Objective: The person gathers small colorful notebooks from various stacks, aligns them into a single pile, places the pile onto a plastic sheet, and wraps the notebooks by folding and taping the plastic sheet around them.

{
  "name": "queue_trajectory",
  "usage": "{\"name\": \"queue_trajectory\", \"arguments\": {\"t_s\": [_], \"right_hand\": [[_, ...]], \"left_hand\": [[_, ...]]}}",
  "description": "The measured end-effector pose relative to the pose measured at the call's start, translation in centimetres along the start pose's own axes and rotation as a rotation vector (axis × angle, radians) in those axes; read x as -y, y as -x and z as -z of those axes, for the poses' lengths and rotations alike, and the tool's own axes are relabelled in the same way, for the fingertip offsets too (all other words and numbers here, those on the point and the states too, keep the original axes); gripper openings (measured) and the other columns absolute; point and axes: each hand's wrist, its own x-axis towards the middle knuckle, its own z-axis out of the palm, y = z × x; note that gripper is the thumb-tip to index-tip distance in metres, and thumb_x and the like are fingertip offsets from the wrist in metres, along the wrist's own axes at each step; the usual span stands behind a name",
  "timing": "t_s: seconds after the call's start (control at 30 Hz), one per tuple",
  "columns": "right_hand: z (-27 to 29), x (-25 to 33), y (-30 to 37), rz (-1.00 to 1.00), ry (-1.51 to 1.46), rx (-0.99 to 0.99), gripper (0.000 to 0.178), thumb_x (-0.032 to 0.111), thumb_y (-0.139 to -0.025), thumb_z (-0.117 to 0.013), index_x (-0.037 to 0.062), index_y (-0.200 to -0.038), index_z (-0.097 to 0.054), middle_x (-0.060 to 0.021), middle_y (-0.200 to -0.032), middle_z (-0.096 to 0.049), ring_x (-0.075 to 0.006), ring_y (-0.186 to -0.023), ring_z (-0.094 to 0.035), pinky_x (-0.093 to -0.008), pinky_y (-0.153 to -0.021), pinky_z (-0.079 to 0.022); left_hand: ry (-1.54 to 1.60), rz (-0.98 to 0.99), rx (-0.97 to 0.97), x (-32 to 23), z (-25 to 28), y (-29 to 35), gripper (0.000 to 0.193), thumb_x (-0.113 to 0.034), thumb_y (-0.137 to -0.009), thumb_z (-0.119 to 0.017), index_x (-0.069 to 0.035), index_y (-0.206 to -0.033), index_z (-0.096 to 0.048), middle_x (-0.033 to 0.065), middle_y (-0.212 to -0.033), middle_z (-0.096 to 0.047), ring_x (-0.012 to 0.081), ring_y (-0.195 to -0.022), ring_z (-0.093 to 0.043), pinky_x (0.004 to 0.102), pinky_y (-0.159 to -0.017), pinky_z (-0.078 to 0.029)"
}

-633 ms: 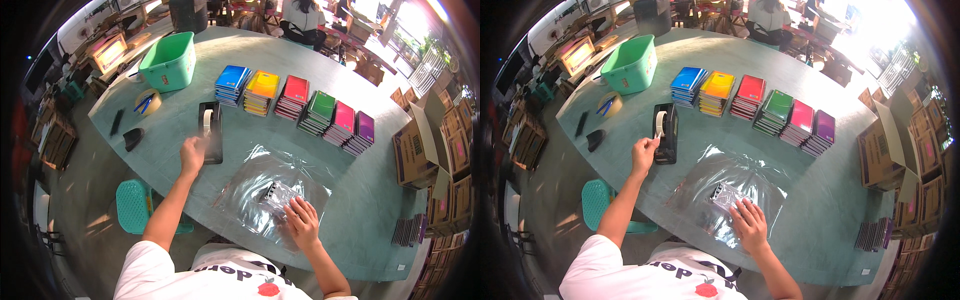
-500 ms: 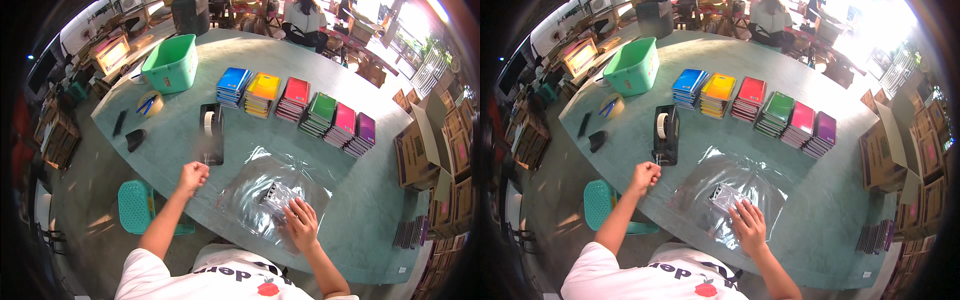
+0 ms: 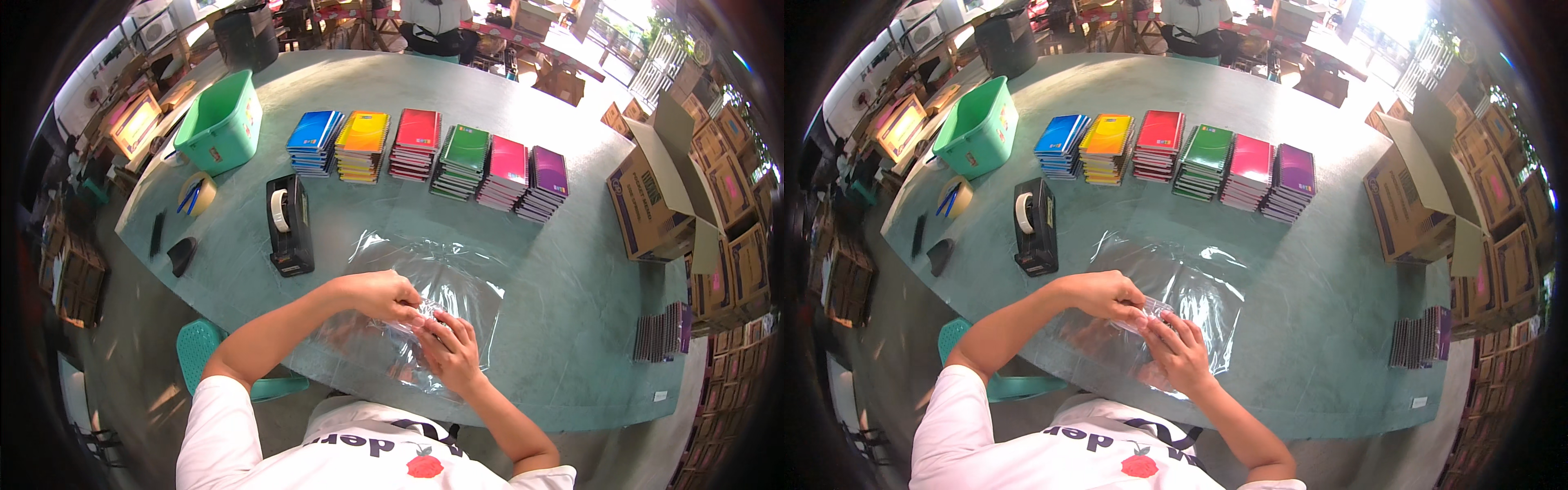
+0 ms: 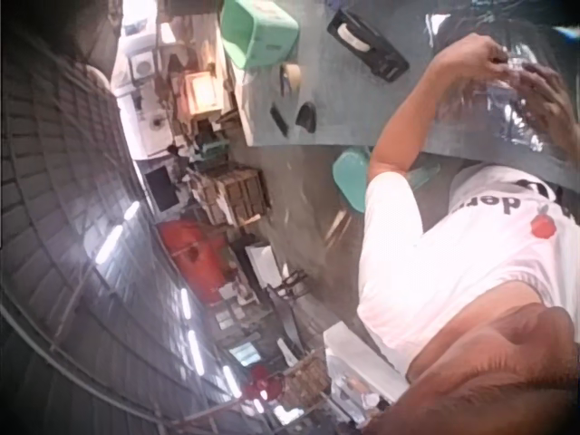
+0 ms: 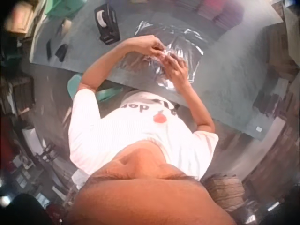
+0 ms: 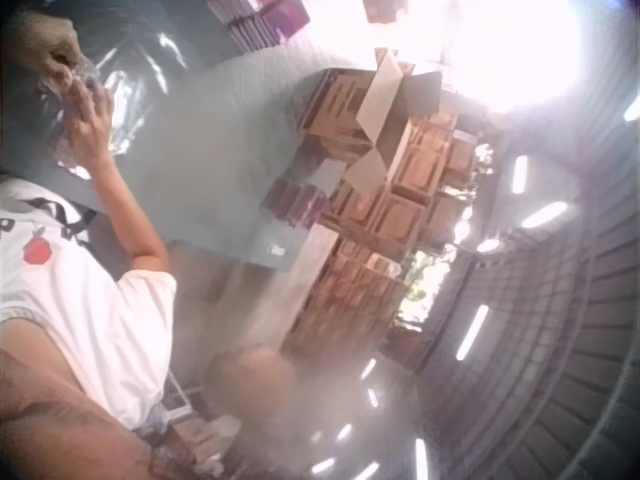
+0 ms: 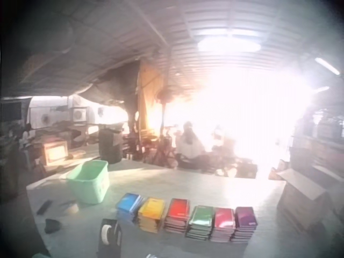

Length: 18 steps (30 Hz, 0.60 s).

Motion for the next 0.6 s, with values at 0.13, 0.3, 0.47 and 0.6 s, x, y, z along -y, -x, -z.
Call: {"name": "queue_trajectory", "arguments": {"t_s": [0.13, 0.3, 0.47, 0.6], "right_hand": [[-1.0, -0.3, 0.5, -0.081, -0.137, -0.077, 0.036, 0.014, -0.077, -0.064, 0.0099, -0.113, -0.061, -0.0030, -0.113, -0.061, -0.0246, -0.110, -0.054, -0.0406, -0.089, -0.041], [-0.3, -0.2, 0.3, -0.031, -0.077, -0.018, 0.032, 0.013, -0.080, -0.062, 0.0074, -0.112, -0.061, -0.0042, -0.117, -0.061, -0.0249, -0.112, -0.054, -0.0397, -0.093, -0.039], [0.1, -0.6, 0.6, 0.028, 0.005, 0.019, 0.035, 0.024, -0.079, -0.066, 0.0097, -0.111, -0.062, -0.0078, -0.127, -0.053, -0.0270, -0.121, -0.046, -0.0419, -0.100, -0.033], [2.0, 1.0, -3.7, -0.111, -0.021, 0.072, 0.068, 0.040, -0.069, -0.073, 0.0090, -0.125, -0.051, -0.0162, -0.132, -0.047, -0.0337, -0.127, -0.038, -0.0485, -0.105, -0.026]], "left_hand": [[-0.094, 0.033, 0.025, 0.3, 0.0, -0.5, 0.034, -0.034, -0.080, -0.064, -0.001, -0.072, -0.060, 0.0133, -0.064, -0.059, 0.0292, -0.059, -0.055, 0.0372, -0.057, -0.044], [-0.491, 0.131, -0.209, -1.0, -1.8, -0.1, 0.042, -0.045, -0.072, -0.068, -0.004, -0.069, -0.060, 0.0130, -0.068, -0.062, 0.0308, -0.067, -0.062, 0.0382, -0.060, -0.048], [-0.346, 0.139, -0.438, 1.3, -0.5, 4.1, 0.049, -0.049, -0.067, -0.073, -0.004, -0.067, -0.056, 0.0098, -0.061, -0.059, 0.0277, -0.061, -0.060, 0.0402, -0.057, -0.046], [0.199, 0.009, -0.175, 2.3, -4.3, 7.4, 0.039, -0.036, -0.070, -0.077, -0.004, -0.072, -0.055, 0.0060, -0.063, -0.056, 0.0193, -0.057, -0.055, 0.0341, -0.054, -0.043]]}}
